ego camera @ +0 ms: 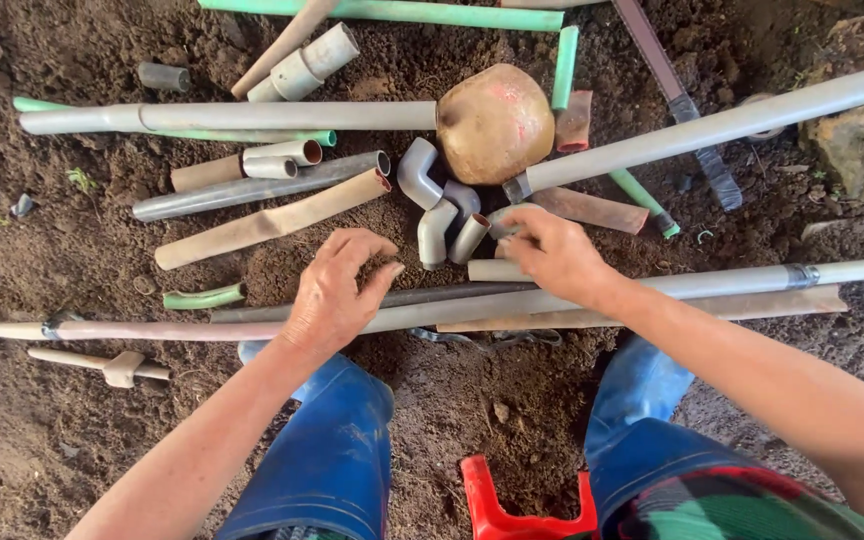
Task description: The person assembles a network of PVC pipes and fittings on the ground. They connect various pipe segments, elbows, and T-joints by hand, arranging them into a branching structure. The person also handles a large rock and a tape measure during the process.
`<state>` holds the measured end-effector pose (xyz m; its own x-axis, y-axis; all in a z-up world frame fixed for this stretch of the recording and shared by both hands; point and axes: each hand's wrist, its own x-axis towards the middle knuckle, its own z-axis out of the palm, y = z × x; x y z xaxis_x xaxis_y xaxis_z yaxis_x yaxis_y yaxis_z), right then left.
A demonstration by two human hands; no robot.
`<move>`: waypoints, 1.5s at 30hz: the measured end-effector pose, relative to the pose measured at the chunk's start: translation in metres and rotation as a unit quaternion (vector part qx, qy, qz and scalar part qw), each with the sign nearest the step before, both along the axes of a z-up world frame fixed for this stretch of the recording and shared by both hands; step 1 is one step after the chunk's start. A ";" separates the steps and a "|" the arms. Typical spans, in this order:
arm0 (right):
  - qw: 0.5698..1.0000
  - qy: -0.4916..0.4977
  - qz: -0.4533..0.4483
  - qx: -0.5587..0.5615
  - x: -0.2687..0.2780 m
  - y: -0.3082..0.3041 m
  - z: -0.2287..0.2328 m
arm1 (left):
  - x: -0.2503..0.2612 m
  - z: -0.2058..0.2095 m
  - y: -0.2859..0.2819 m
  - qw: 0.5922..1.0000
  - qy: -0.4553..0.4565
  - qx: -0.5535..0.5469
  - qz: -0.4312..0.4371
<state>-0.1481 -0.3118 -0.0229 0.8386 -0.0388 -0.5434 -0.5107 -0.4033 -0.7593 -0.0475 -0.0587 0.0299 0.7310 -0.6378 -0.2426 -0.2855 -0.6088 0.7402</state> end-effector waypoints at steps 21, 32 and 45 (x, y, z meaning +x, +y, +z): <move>0.963 0.145 -0.068 0.217 -0.002 0.061 0.063 | -0.023 0.033 -0.019 0.964 0.246 0.039 -0.096; 0.964 -0.190 -0.040 -0.179 -0.049 -0.038 -0.018 | -0.045 0.005 -0.006 0.972 0.222 0.070 -0.028; 0.860 -0.218 0.109 -0.448 -0.045 -0.081 -0.032 | -0.040 -0.010 -0.023 0.945 0.303 0.105 0.068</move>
<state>-0.1929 -0.3928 -0.0544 0.9956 -0.0935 -0.0104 -0.0937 -0.9764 -0.1947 -0.0876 -0.0822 0.0199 0.4896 -0.4384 -0.7538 0.2435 -0.7613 0.6009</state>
